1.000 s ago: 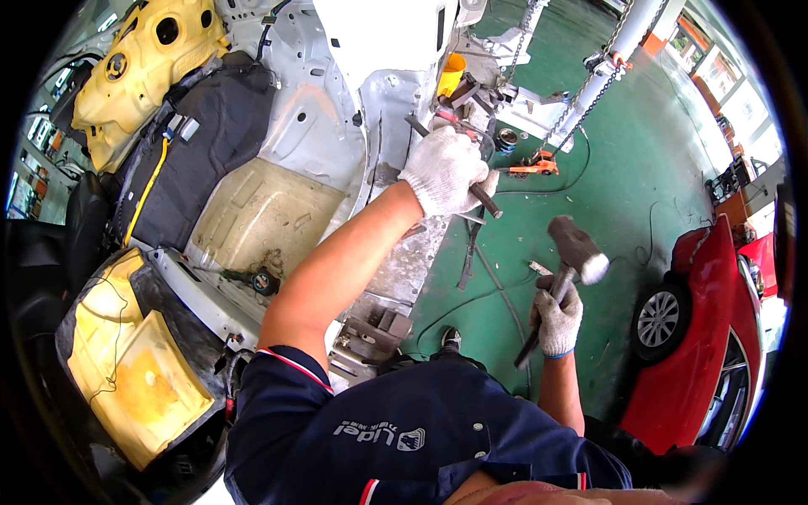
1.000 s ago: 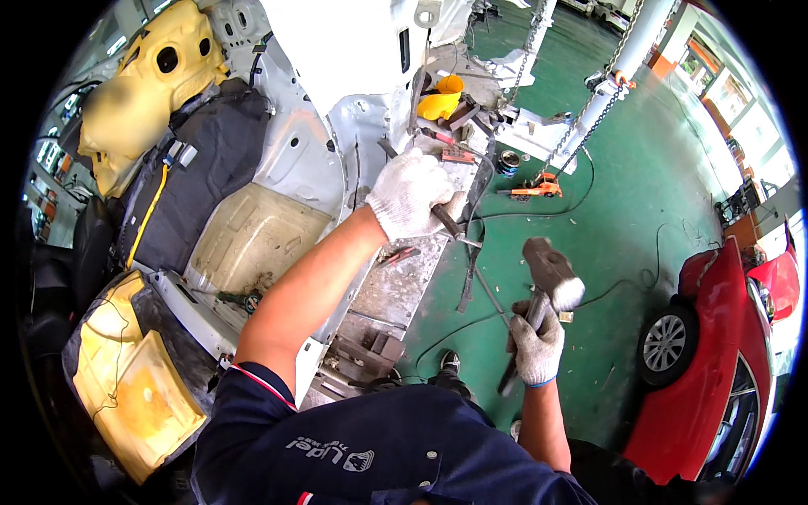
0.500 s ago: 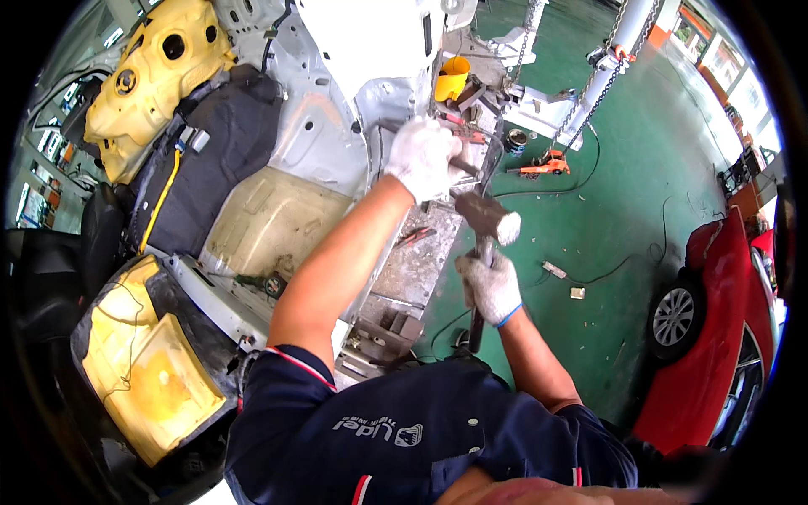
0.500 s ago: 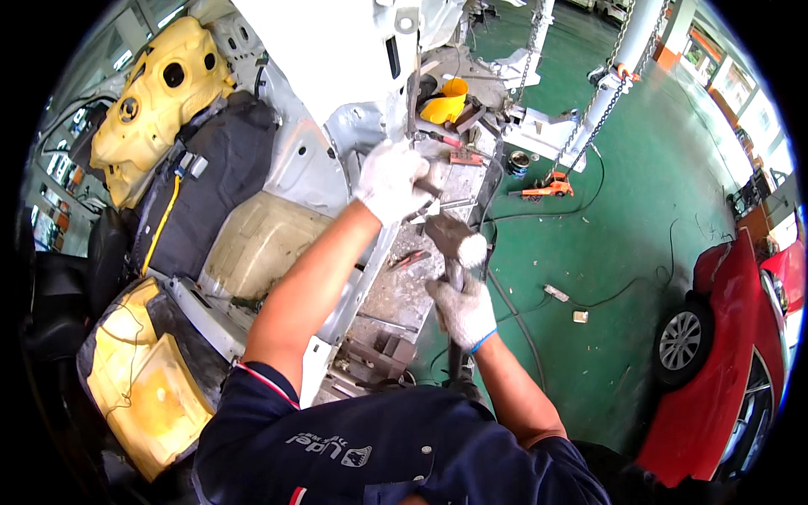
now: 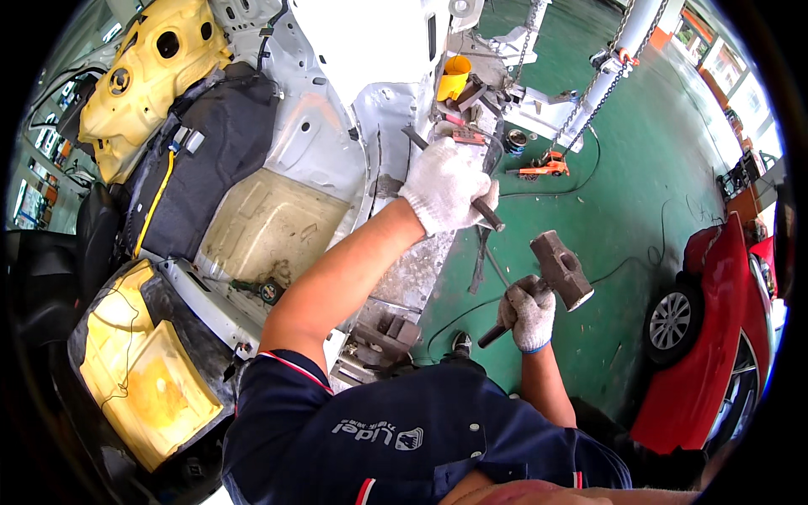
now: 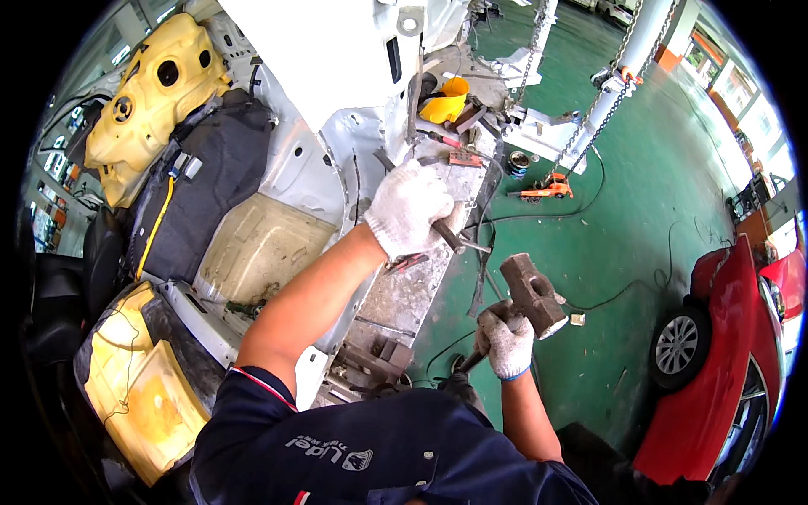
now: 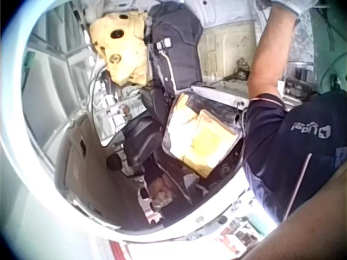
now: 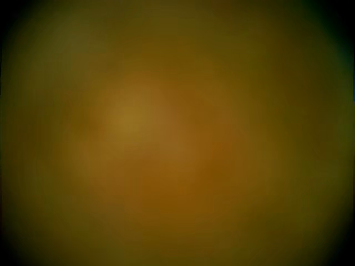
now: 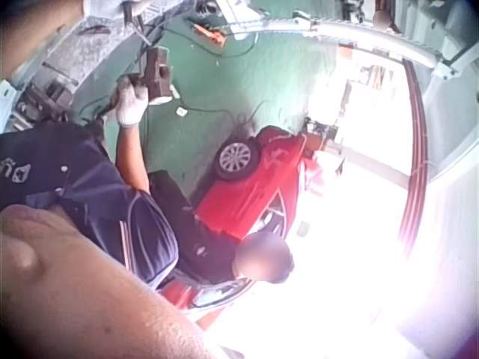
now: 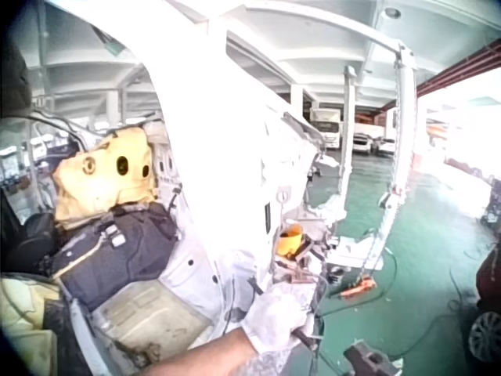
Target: The person uses an angle grinder to cut and smooth a section of a car's inner frame rail, then uses a hammer and chisel to shape the metal. The person also uses a screwdriver to remove fasteners and a file to smooth edges.
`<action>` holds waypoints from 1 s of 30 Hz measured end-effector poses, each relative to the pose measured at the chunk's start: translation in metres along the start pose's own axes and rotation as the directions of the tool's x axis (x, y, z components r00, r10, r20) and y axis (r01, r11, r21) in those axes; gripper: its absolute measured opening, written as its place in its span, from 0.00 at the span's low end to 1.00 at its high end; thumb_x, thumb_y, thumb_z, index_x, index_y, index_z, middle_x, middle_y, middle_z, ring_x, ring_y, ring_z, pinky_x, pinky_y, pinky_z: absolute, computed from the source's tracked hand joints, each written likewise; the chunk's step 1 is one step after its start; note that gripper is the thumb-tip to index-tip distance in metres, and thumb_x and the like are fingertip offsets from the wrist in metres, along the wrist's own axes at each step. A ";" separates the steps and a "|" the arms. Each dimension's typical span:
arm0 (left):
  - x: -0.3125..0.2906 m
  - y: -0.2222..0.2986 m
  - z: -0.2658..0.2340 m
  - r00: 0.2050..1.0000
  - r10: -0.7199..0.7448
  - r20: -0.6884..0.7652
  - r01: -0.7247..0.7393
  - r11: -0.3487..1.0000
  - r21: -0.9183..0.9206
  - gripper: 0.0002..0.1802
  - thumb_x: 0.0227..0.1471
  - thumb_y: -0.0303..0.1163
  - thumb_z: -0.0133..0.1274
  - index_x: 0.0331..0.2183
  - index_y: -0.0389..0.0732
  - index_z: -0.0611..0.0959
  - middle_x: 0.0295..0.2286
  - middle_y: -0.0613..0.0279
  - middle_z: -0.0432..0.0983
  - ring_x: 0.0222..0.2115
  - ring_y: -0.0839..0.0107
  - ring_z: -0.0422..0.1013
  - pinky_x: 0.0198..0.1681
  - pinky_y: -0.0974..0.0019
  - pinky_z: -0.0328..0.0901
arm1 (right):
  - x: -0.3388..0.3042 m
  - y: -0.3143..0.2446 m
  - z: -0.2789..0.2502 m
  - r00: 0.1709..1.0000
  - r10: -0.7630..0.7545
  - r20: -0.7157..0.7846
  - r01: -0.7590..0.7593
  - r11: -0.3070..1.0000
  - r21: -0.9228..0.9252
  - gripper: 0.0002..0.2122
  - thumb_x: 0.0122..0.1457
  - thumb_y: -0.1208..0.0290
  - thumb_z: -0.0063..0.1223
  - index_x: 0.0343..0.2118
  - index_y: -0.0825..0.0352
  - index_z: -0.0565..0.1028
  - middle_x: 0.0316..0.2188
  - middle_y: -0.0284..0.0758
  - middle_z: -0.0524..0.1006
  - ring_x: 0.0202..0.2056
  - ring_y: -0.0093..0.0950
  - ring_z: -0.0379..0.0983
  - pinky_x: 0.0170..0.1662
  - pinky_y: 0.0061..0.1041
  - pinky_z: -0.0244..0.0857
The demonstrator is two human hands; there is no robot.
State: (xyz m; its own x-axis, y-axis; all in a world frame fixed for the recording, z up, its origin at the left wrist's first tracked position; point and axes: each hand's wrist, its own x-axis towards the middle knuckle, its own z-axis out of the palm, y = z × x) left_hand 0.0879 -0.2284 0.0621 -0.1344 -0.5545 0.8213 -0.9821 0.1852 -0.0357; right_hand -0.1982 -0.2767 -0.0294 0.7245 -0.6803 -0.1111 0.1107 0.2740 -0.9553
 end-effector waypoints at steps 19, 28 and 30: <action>0.004 -0.010 -0.012 0.994 0.009 -0.107 -0.029 0.984 -0.178 0.16 0.41 0.28 0.66 0.15 0.48 0.73 0.17 0.62 0.68 0.22 0.59 0.71 0.30 0.56 0.65 | 0.013 0.005 0.021 0.891 -0.439 0.117 0.437 0.760 -0.481 0.13 0.66 0.62 0.60 0.30 0.67 0.76 0.15 0.28 0.70 0.14 0.22 0.66 0.19 0.24 0.61; -0.009 -0.005 -0.020 0.994 0.066 -0.086 -0.074 0.992 -0.100 0.16 0.44 0.33 0.63 0.12 0.49 0.74 0.17 0.64 0.72 0.24 0.62 0.72 0.33 0.57 0.65 | -0.002 0.007 0.050 0.997 0.069 0.041 -0.054 0.954 -0.295 0.04 0.62 0.77 0.58 0.34 0.70 0.75 0.18 0.33 0.72 0.15 0.24 0.67 0.20 0.26 0.63; -0.006 -0.007 -0.020 0.992 0.058 -0.114 -0.073 0.988 -0.135 0.16 0.44 0.33 0.63 0.13 0.48 0.74 0.17 0.64 0.71 0.23 0.62 0.71 0.32 0.57 0.65 | -0.006 -0.003 0.046 0.997 0.054 0.059 -0.038 0.968 -0.248 0.03 0.62 0.78 0.55 0.35 0.72 0.73 0.17 0.35 0.71 0.14 0.26 0.65 0.20 0.28 0.63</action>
State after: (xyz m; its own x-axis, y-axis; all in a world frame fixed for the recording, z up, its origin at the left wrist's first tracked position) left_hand 0.0987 -0.2104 0.0690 -0.1747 -0.4465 0.8776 -0.9428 0.3330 -0.0182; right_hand -0.1714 -0.2420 -0.0135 0.7682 -0.6233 -0.1463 -0.0892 0.1221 -0.9885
